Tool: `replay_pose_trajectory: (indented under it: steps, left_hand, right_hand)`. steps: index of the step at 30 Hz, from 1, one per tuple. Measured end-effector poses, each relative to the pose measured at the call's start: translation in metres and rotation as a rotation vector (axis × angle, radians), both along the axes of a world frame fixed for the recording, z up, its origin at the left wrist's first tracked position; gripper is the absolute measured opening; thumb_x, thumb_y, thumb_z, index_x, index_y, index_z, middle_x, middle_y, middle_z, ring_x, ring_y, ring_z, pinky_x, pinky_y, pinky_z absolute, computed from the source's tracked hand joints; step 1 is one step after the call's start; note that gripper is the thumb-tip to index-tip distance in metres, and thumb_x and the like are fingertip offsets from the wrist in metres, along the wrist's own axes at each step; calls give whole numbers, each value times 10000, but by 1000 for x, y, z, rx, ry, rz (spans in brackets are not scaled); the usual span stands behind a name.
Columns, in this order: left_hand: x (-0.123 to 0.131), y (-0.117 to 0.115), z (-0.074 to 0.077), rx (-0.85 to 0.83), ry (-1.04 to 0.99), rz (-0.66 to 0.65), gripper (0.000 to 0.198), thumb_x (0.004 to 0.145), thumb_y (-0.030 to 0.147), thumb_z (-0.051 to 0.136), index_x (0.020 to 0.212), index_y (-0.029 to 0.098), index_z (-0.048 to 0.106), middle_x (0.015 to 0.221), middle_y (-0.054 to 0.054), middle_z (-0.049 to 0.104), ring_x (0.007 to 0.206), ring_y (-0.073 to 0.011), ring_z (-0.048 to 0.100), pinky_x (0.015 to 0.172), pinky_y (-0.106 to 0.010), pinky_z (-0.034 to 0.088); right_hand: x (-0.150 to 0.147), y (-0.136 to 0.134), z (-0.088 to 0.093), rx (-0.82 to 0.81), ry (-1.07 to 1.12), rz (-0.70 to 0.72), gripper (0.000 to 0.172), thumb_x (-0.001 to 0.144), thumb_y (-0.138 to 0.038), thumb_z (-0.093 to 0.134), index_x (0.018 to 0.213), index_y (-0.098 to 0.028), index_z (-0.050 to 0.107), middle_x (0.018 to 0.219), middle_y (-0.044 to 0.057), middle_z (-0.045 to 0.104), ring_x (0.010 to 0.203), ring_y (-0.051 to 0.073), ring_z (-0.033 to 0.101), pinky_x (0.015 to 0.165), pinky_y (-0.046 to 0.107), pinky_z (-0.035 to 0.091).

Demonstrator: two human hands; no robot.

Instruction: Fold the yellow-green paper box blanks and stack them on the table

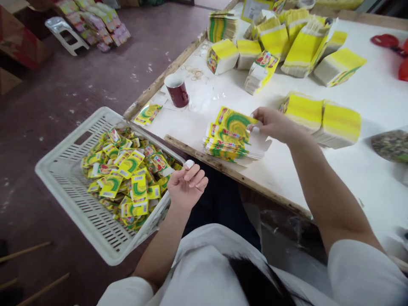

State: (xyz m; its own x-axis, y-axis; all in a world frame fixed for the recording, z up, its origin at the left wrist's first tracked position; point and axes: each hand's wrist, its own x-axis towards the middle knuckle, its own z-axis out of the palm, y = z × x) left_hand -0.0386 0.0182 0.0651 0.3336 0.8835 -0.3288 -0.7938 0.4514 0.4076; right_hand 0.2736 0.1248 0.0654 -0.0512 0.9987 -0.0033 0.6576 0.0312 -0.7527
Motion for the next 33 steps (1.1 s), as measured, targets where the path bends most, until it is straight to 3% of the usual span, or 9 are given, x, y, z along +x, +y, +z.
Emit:
replay_pose_trajectory:
  steps: [2,6,13,17,20,24,27,30,33]
  left_hand:
    - [0,1,-1,4,27,-6,315,715,242,689,706,225,375,575,85,199,456,-88,161,455,-256,251]
    - [1,2,-5,2,36,-28,378,687,260,695,678,232,318,563,90,164,450,-89,147,453,-267,232]
    - [5,5,-10,10,38,-67,400,646,250,698,662,229,299,549,94,145,437,-78,169,436,-245,245]
    - [9,7,-18,53,69,-104,311,620,240,705,674,211,400,584,54,360,489,-89,375,484,-245,352]
    - [16,12,-28,88,171,-145,226,637,277,715,778,207,552,770,-17,600,676,-150,585,583,-274,458]
    - [31,20,-40,130,250,-194,314,667,298,699,965,213,649,1118,-84,706,1053,-243,654,797,-330,531]
    - [41,26,-45,169,271,-191,341,681,291,675,1015,224,652,1185,-80,703,1231,-271,595,928,-372,516]
    - [44,28,-45,182,257,-181,341,673,279,690,1007,220,660,1148,-70,713,1239,-266,594,945,-366,519]
    - [42,24,-45,149,260,-184,336,677,283,739,998,212,667,1114,-64,722,1087,-229,663,861,-323,550]
  right_hand:
    - [-9,-1,-8,-21,-98,36,276,714,-378,737,900,-207,625,692,10,606,616,186,555,558,329,470]
    - [-13,-1,-11,4,-202,78,373,707,-359,716,1034,-183,677,954,98,710,847,277,653,756,438,545]
    - [-10,5,-5,-9,-133,193,508,778,-419,709,1218,-173,651,1254,141,690,1117,321,651,955,497,550]
    - [-18,14,-4,-32,-152,229,612,834,-475,661,1359,-171,585,1362,137,647,1221,322,620,1032,483,523]
    - [-30,21,-1,-80,-218,267,665,857,-490,623,1423,-151,538,1435,147,599,1273,331,595,1056,474,503]
    - [-48,22,9,-164,-344,350,587,885,-505,578,1376,-184,595,1386,123,643,1252,348,608,1032,481,493]
    - [-63,18,16,-259,-384,445,527,892,-480,579,1334,-197,627,1284,115,704,1159,329,657,972,444,512]
    - [-72,14,19,-292,-396,456,562,891,-465,586,1377,-183,584,1318,138,682,1161,326,652,962,434,510]
    - [-72,10,17,-237,-367,437,576,879,-444,598,1387,-174,568,1351,146,658,1185,335,633,985,455,496]
